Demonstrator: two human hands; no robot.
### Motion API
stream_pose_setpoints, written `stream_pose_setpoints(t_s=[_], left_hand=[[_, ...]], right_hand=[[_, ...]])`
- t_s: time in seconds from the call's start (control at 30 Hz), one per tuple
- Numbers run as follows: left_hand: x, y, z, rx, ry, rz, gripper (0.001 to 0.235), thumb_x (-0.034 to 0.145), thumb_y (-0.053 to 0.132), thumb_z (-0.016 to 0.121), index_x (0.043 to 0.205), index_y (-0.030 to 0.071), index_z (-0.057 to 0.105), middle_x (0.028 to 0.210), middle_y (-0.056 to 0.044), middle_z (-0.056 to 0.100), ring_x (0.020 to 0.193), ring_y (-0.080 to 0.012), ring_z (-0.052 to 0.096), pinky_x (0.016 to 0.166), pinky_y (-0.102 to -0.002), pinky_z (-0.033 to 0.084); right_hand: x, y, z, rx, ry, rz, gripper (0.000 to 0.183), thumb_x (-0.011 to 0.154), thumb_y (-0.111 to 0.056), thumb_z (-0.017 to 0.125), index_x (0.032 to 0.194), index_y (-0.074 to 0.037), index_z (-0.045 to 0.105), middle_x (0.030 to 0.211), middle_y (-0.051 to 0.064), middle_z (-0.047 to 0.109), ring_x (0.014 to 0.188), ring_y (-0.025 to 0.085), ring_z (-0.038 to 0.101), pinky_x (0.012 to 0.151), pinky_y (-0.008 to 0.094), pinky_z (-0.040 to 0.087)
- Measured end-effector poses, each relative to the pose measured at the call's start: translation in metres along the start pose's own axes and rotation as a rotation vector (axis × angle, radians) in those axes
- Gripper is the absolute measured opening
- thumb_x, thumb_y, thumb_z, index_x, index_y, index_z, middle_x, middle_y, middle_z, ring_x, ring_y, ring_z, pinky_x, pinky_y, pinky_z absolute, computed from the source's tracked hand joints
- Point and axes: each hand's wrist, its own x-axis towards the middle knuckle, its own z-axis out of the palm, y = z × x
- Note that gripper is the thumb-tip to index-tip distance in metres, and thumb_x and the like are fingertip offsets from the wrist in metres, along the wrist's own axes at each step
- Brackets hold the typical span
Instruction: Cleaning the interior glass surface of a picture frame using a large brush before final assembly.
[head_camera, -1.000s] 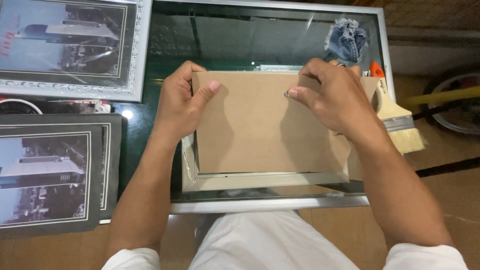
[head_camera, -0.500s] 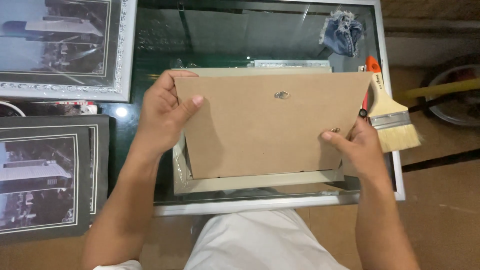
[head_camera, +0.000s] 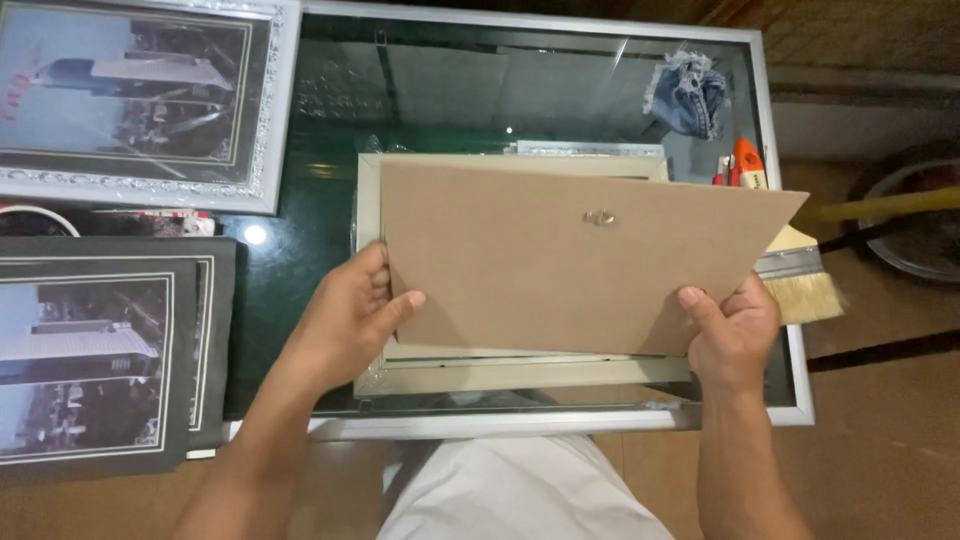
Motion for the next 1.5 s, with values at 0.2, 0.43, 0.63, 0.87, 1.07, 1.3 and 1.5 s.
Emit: stream_pose_setpoints(t_s=[0.2,0.43,0.63,0.87,1.07,1.3,1.5], left_hand=[[0.024,0.077,-0.016,0.312,0.281,0.478,0.024,0.087,-0.023,0.065,0.104,-0.006,0.066,0.090,-0.011,0.067,0.073,-0.0167,0.061,0.067,-0.025,0.053],[0.125,0.024,-0.032,0.337,0.367,0.726,0.035,0.088,-0.028,0.058,0.110,-0.001,0.061,0.096,-0.008,0.064,0.083,-0.0168,0.065,0.081,-0.029,0.060],[0.141,-0.013,-0.020,0.360,0.430,0.502,0.021,0.092,-0.009,0.068,0.109,0.003,0.064,0.095,-0.006,0.070,0.082,-0.0154,0.066,0.079,-0.029,0.056],[0.159,-0.047,-0.020,0.407,0.568,0.328,0.032,0.089,0.000,0.080,0.119,0.003,0.068,0.092,-0.008,0.074,0.077,-0.0158,0.069,0.070,-0.029,0.058],[0.176,-0.076,-0.030,0.575,0.590,0.268,0.043,0.087,0.008,0.087,0.128,0.003,0.073,0.096,-0.017,0.069,0.087,-0.0293,0.068,0.076,-0.040,0.059],[0.185,-0.084,-0.028,0.742,0.538,0.104,0.025,0.091,0.017,0.080,0.115,0.025,0.081,0.098,-0.002,0.067,0.097,-0.0214,0.064,0.087,-0.035,0.052],[0.173,-0.074,-0.030,0.685,0.521,0.289,0.018,0.094,0.009,0.077,0.111,0.010,0.079,0.091,-0.010,0.067,0.089,-0.0293,0.069,0.088,-0.041,0.051]], right_hand=[[0.113,-0.069,-0.010,-0.082,-0.298,-0.565,0.025,0.099,0.005,0.062,0.117,-0.008,0.052,0.099,0.002,0.055,0.083,0.016,0.055,0.079,0.031,0.059],[0.178,-0.029,0.068,-0.259,-0.306,-0.381,0.020,0.110,0.012,0.061,0.124,0.000,0.052,0.115,0.014,0.063,0.099,0.024,0.065,0.095,0.036,0.059],[0.167,-0.022,0.090,-0.377,-0.265,-0.233,0.026,0.098,0.005,0.064,0.122,0.004,0.054,0.118,0.026,0.066,0.112,0.038,0.069,0.101,0.046,0.059],[0.181,0.064,0.069,-0.500,-0.193,-0.142,0.023,0.090,0.004,0.079,0.107,0.002,0.062,0.088,0.008,0.062,0.075,0.014,0.058,0.069,0.028,0.051],[0.187,0.074,0.067,-0.769,-0.183,-0.217,0.034,0.084,-0.010,0.090,0.113,-0.003,0.073,0.090,0.012,0.067,0.077,0.025,0.067,0.069,0.037,0.053],[0.190,0.083,0.064,-0.771,-0.171,-0.189,0.034,0.083,-0.012,0.090,0.115,-0.012,0.079,0.097,0.008,0.063,0.077,0.020,0.066,0.071,0.031,0.056],[0.184,0.070,0.063,-0.813,-0.231,-0.340,0.024,0.091,-0.007,0.084,0.115,-0.004,0.079,0.095,0.018,0.063,0.080,0.032,0.069,0.071,0.039,0.055]])
